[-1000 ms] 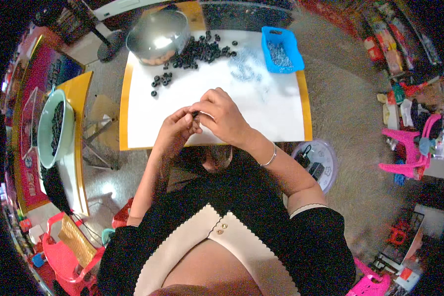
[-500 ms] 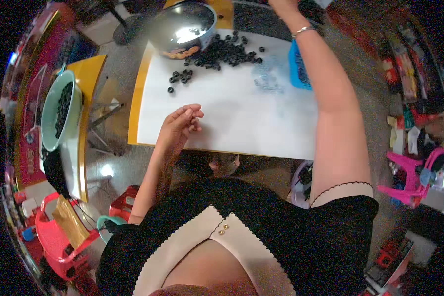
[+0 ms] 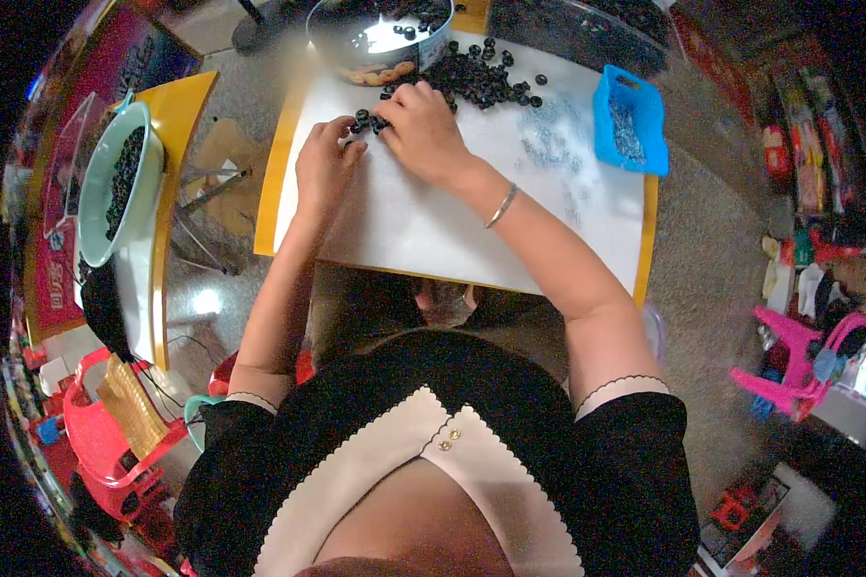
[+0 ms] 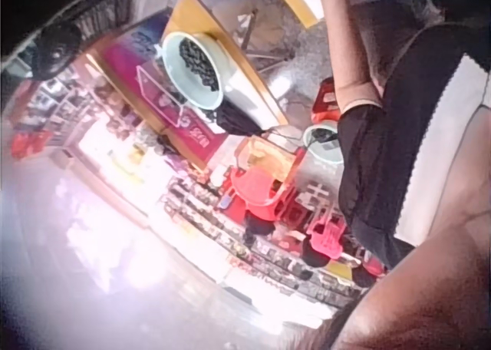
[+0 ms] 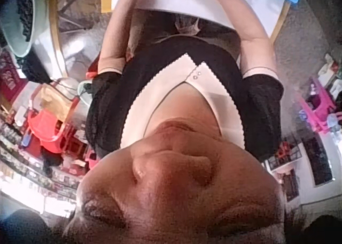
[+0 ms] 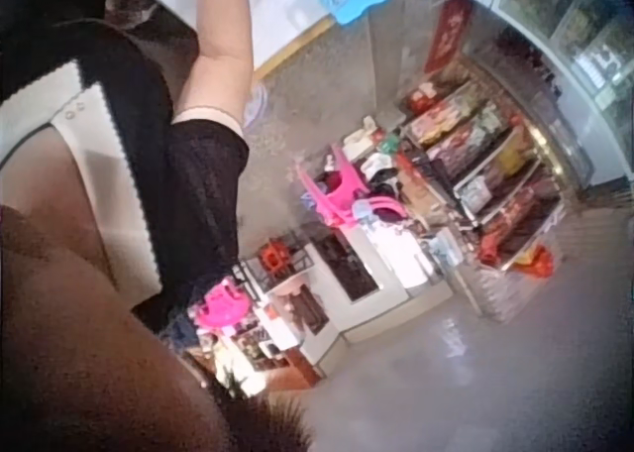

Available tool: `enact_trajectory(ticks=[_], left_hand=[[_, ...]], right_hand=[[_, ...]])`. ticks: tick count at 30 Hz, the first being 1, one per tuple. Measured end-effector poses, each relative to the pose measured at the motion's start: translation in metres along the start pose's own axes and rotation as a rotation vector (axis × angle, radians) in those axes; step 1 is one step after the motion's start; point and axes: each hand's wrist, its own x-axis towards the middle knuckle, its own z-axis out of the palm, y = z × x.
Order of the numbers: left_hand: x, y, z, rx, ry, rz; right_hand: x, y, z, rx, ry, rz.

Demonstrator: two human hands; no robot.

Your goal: Assembling small black plastic grommets or bushings.

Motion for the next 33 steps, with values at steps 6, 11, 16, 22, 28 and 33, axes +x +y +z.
enact_trajectory(ticks=[6,11,16,22,28,33], left_hand=[[-0.015,0.008,0.004,-0.014,-0.013,0.025],[-0.029,0.020,0.010,-0.067,0.029,0.117],[-0.035,0.029,0.009,-0.076,0.010,0.112],[-0.053,0.066,0.005,-0.346,0.107,0.121],[-0.070,0.076,0.024,-0.737,-0.119,0.003],[-0.083,0.090,0.031,-0.973,-0.279,-0.146]], right_hand=[[-0.010,-0.001,-0.008,-0.067,-0.010,0.013],[-0.041,0.003,-0.022,0.127,0.053,0.171],[-0.067,-0.022,-0.045,0.779,0.064,0.708],[-0.089,-0.044,-0.063,1.043,0.099,0.861],[-0.111,-0.056,-0.065,1.309,0.215,0.902],[-0.131,-0.061,-0.084,1.060,0.204,0.918]])
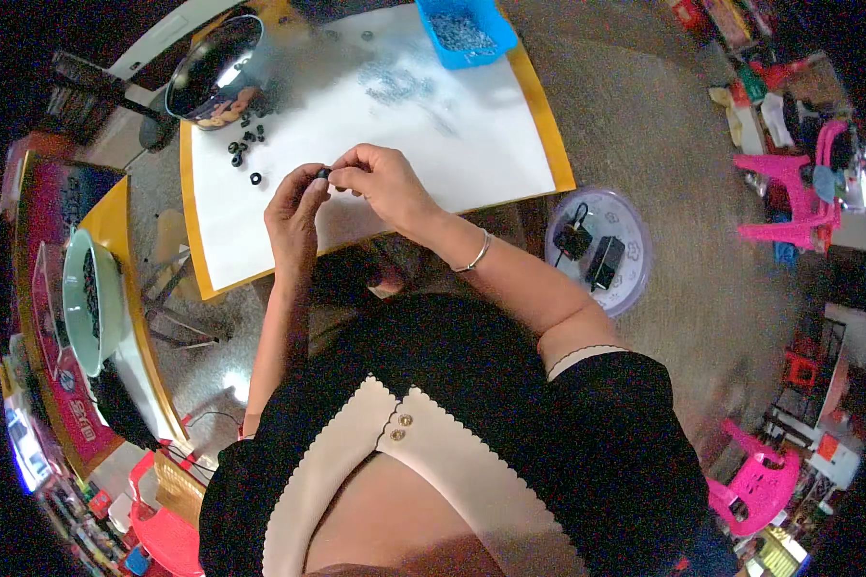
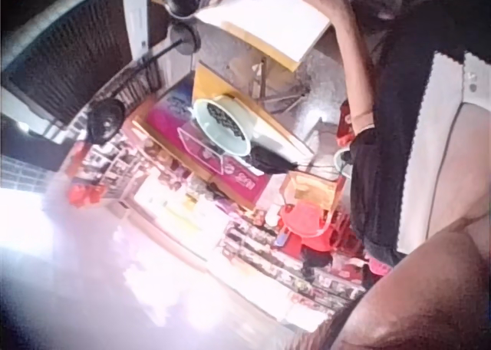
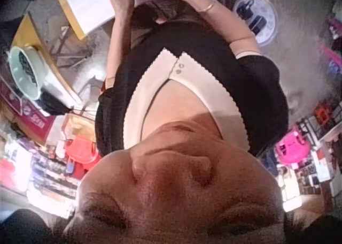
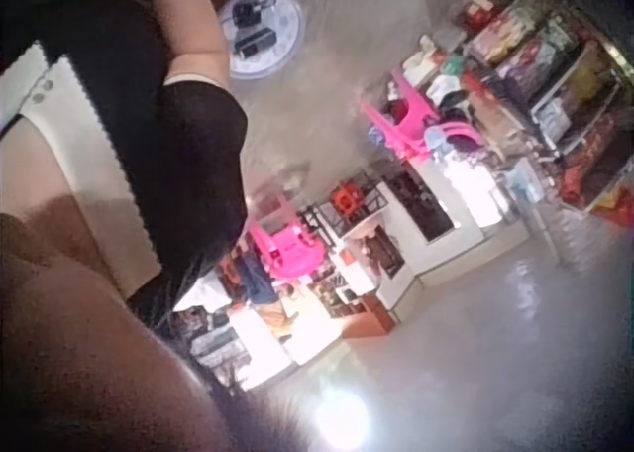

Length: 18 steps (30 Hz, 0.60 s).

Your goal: Assembling small black plastic grommets or bushings.

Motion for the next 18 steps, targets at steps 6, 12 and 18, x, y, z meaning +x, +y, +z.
enact_trajectory(ticks=[6,12,18], left_hand=[[-0.004,0.003,0.006,-0.104,0.007,-0.105],[-0.003,0.002,0.013,-0.152,0.011,-0.203],[-0.004,0.005,0.013,-0.325,-0.032,-0.309]], right_hand=[[-0.002,0.005,-0.074,-0.850,0.559,-0.548],[-0.003,0.014,-0.113,-1.140,0.548,-0.411],[-0.007,0.000,-0.089,-0.641,0.424,-0.218]])
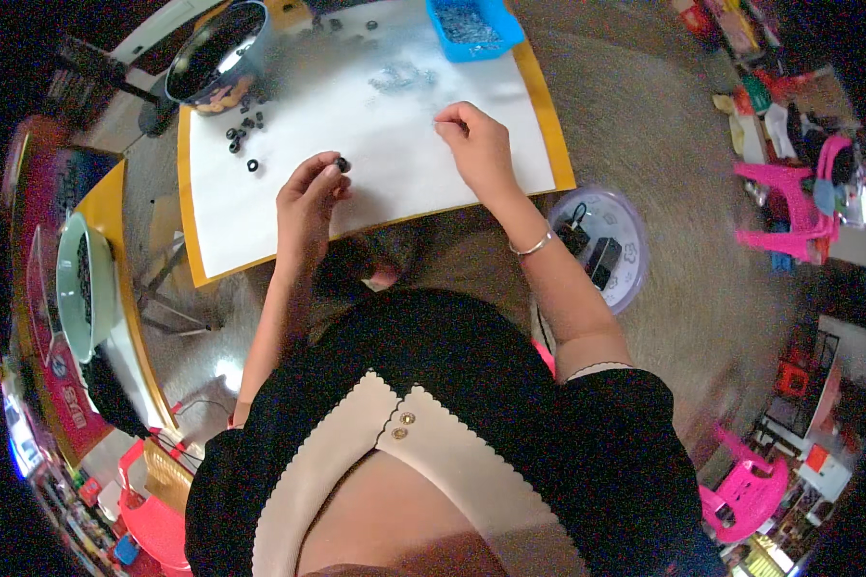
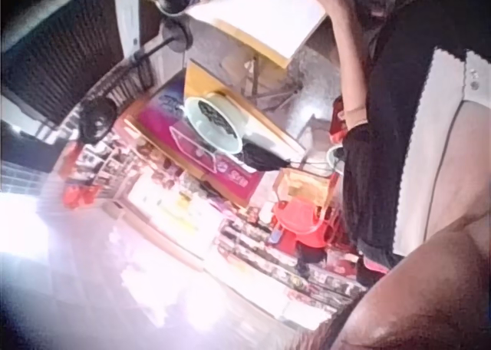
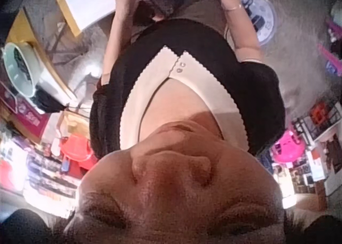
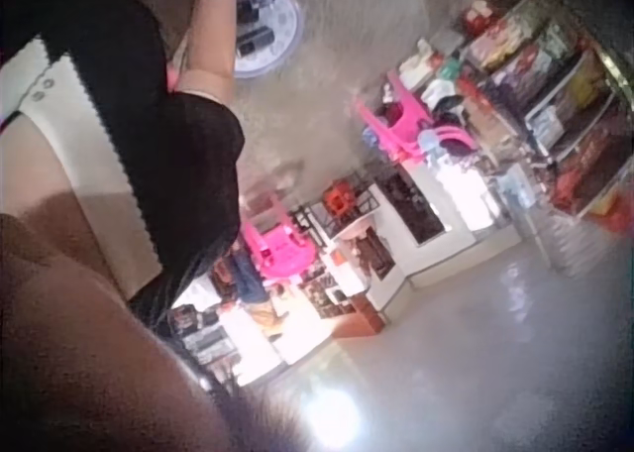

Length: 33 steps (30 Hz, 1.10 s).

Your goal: Assembling small black plastic grommets or bushings.

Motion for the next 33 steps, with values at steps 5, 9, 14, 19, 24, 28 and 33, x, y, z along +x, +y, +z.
enact_trajectory(ticks=[5,9,14,19,24,28,33], left_hand=[[0.004,0.000,0.009,-0.179,-0.110,-0.111],[0.003,0.005,0.010,-0.244,-0.124,-0.098],[0.000,0.007,-0.001,-0.222,-0.109,-0.091],[-0.001,0.006,-0.009,-0.213,-0.085,-0.099],[0.001,0.017,-0.030,-0.018,-0.291,-0.208],[-0.002,0.020,-0.043,-0.113,-0.349,-0.274],[-0.003,0.010,-0.061,-0.475,-0.201,-0.151]], right_hand=[[-0.016,-0.044,0.018,0.335,-0.185,0.021],[-0.024,-0.063,0.030,0.173,-0.199,-0.158],[-0.026,-0.074,0.038,0.063,-0.206,-0.282],[-0.025,-0.077,0.045,-0.030,-0.222,-0.401],[-0.011,-0.068,0.042,0.279,-0.607,0.011],[-0.003,-0.072,0.052,0.444,-0.821,0.131],[0.031,-0.090,0.092,0.200,-0.563,-0.138]])
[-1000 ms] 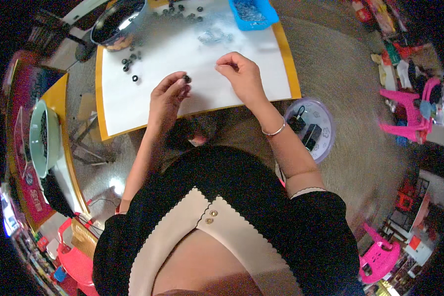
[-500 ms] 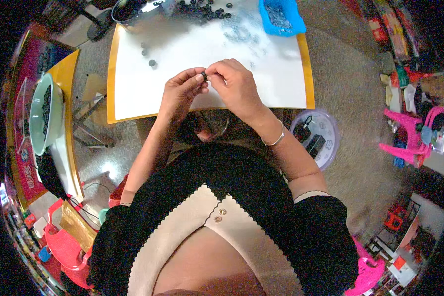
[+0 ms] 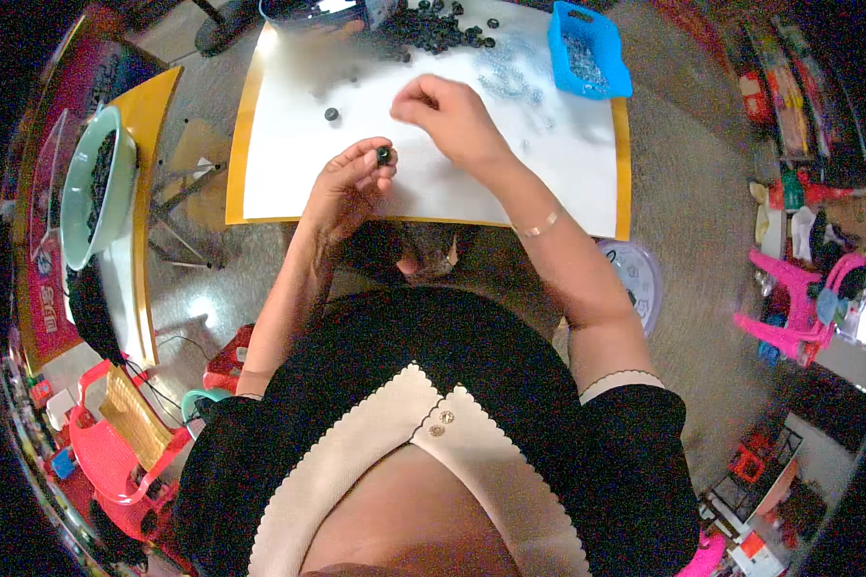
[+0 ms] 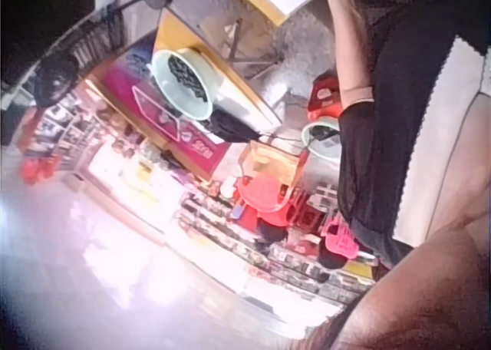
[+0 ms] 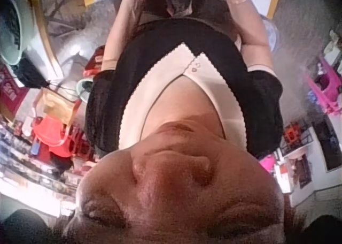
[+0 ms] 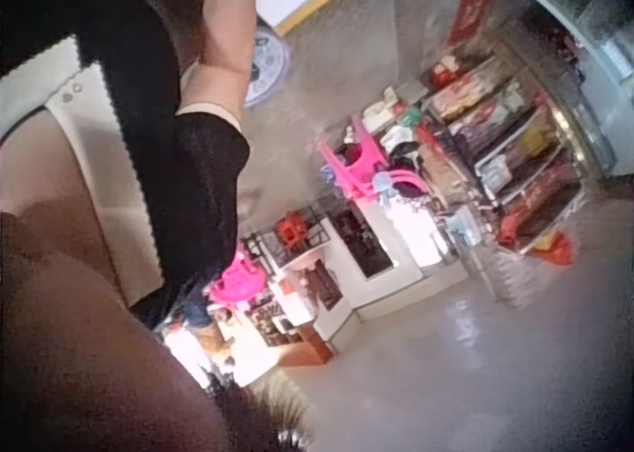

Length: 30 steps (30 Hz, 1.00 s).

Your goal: Assembling small black plastic grommets or bushings.

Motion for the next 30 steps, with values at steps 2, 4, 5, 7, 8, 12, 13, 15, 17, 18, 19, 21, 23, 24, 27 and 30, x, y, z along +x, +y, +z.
enact_trajectory(ticks=[2,4,5,7,8,12,13,15,17,18,19,21,23,24,27,30], left_hand=[[-0.002,0.000,-0.003,-0.019,0.021,0.008],[-0.005,0.003,-0.006,-0.034,0.049,0.020],[-0.006,0.004,-0.005,-0.037,0.052,0.023],[-0.009,0.009,-0.008,-0.043,0.069,0.042],[-0.009,0.012,-0.008,-0.066,0.071,0.051],[-0.010,0.019,-0.015,-0.093,0.087,0.090],[-0.010,0.019,-0.016,-0.098,0.090,0.091],[-0.010,0.021,-0.017,-0.115,0.104,0.116],[-0.007,0.022,-0.015,-0.106,0.120,0.141],[-0.006,0.023,-0.012,-0.093,0.136,0.168],[-0.006,0.024,-0.009,-0.092,0.136,0.164],[-0.004,0.025,-0.002,-0.045,0.157,0.194],[-0.003,0.025,0.007,-0.020,0.138,0.197],[-0.002,0.024,0.012,0.003,0.123,0.208],[-0.003,0.021,0.022,0.050,0.090,0.206],[-0.003,0.018,0.030,0.087,0.079,0.204]], right_hand=[[0.029,0.009,0.015,-0.179,0.070,-0.108],[0.057,0.027,0.032,-0.350,0.136,-0.220],[0.069,0.037,0.038,-0.474,0.195,-0.304],[0.081,0.043,0.051,-0.628,0.241,-0.376],[0.085,0.046,0.053,-0.627,0.236,-0.380],[0.087,0.046,0.057,-0.604,0.232,-0.389],[0.085,0.043,0.056,-0.567,0.220,-0.388],[0.071,0.031,0.049,-0.306,0.143,-0.267],[0.053,0.018,0.039,0.147,0.017,-0.084],[0.042,0.008,0.035,0.146,0.021,-0.082],[0.030,-0.003,0.032,0.248,-0.012,-0.044],[0.011,-0.008,0.026,0.369,-0.038,0.000],[-0.007,-0.012,0.019,0.384,-0.025,0.005],[-0.014,-0.014,0.016,0.399,-0.021,0.009],[-0.031,-0.018,0.012,0.404,0.026,-0.003],[-0.042,-0.021,0.008,0.364,0.066,-0.031]])
